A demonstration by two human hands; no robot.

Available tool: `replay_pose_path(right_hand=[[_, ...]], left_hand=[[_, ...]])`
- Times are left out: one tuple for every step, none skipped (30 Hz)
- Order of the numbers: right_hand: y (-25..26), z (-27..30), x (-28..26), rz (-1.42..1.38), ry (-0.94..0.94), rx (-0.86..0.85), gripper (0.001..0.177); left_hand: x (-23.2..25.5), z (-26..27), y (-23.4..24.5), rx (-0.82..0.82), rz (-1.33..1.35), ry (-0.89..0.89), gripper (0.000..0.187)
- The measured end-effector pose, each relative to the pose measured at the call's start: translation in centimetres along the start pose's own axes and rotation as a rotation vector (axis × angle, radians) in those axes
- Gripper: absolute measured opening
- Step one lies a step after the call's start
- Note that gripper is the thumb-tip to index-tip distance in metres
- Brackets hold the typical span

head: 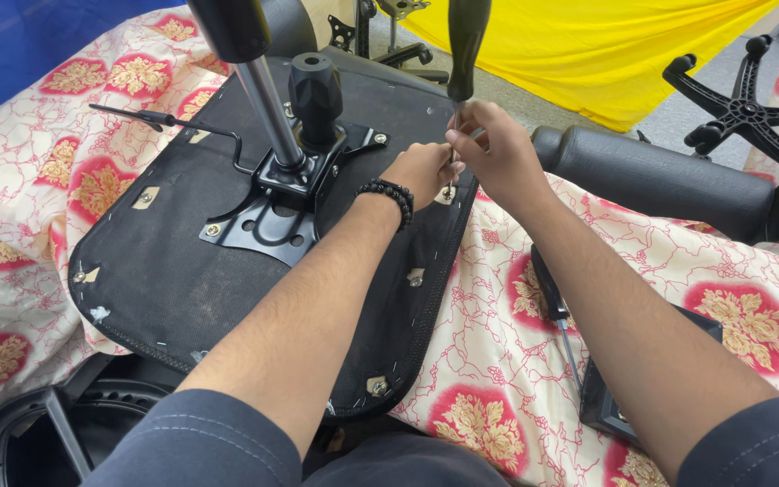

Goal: The person secures a chair seat to its gas-lift mechanism by inserting and tightening multiple screws with a screwdriver. They repeatedly pick screws from a tray, align them in the seat base, and tighten them until the seat is firmly attached.

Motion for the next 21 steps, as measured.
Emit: replay_pose_path(right_hand=[[0.0,0.1,-0.2,-0.013,0.023,-0.01,0.018],[0.0,0.1,-0.3,0.002,0.038,-0.005,0.018],[0.0,0.2,-0.5,0.017,0.054,0.001,0.019],[-0.1,0.2,-0.7,0.033,0.071,0.004,0.019],[-0.2,0.1,-0.6,0.063,0.042,0.016,0.021],[-0.2,0.1,-0.4,0.093,0.012,0.03,0.023],[-0.1,0.1,-0.3,0.123,-0.018,0.045,0.025],[-0.1,0.1,-0.2,0.121,-0.03,0.048,0.025],[0.0,0.2,-0.2,0.118,-0.042,0.052,0.025],[0.1,0.2,-0.1,0.116,-0.054,0.055,0.025],[-0.1,0.3,0.0,0.061,-0.052,0.023,0.024],[-0.1,0.4,0.1,0.007,-0.051,-0.008,0.023],[-0.1,0.5,0.2,-0.047,-0.05,-0.038,0.023],[0.1,0.7,0.0,-0.089,-0.025,-0.053,0.019],[0.2,0.9,-0.1,-0.131,0.0,-0.069,0.016],[0.2,1.0,-0.3,-0.173,0.025,-0.088,0.014],[0.3,1.0,-0.2,-0.147,0.004,-0.079,0.014],[0.3,1.0,-0.1,-0.122,-0.017,-0.072,0.014],[0.3,0.9,0.0,-0.096,-0.038,-0.064,0.014],[0.4,0.9,0.4,-0.074,-0.088,-0.052,0.016],[0.6,0.8,0.8,-0.052,-0.138,-0.039,0.017]], left_hand=[[-0.2,0.0,0.1,-0.012,-0.012,0.019,0.028],[-0.3,0.2,0.1,-0.024,-0.024,0.039,0.028],[-0.4,0.3,0.0,-0.036,-0.035,0.058,0.028],[-0.5,0.5,0.2,-0.016,-0.031,0.089,0.03],[-0.5,0.8,0.2,0.005,-0.026,0.12,0.031],[-0.6,0.9,0.2,0.024,-0.024,0.15,0.033],[-0.2,0.9,0.1,0.041,-0.022,0.134,0.03],[0.0,1.0,0.0,0.059,-0.02,0.121,0.028],[0.2,1.0,-0.1,0.077,-0.019,0.107,0.026],[0.1,0.9,-0.3,0.058,-0.042,0.101,0.026],[0.1,0.7,-0.5,0.038,-0.066,0.095,0.026],[0.1,0.4,-0.7,0.016,-0.089,0.086,0.026],[0.1,0.2,-0.8,0.009,-0.097,0.07,0.025],[0.1,0.1,-0.8,0.0,-0.107,0.05,0.024],[0.3,0.0,-0.8,-0.008,-0.116,0.031,0.024],[0.2,-0.1,-0.9,-0.017,-0.115,0.042,0.024],[0.2,-0.1,-0.9,-0.025,-0.114,0.053,0.023],[0.1,0.0,-0.9,-0.033,-0.113,0.065,0.023],[-0.2,0.3,-0.6,0.003,-0.041,0.107,0.024],[-0.5,0.9,-0.5,0.039,0.029,0.148,0.026],[-0.7,1.4,-0.3,0.074,0.099,0.189,0.029]])
Point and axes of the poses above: each hand's wrist, its own z-axis away from the middle knuckle, its own y-axis out of the back of the hand, x = y × z, the point moved 9 cm from there along -z, towards the middle knuckle, and after that the axes turned 4 degrees about -x, right-handed, at the moved point
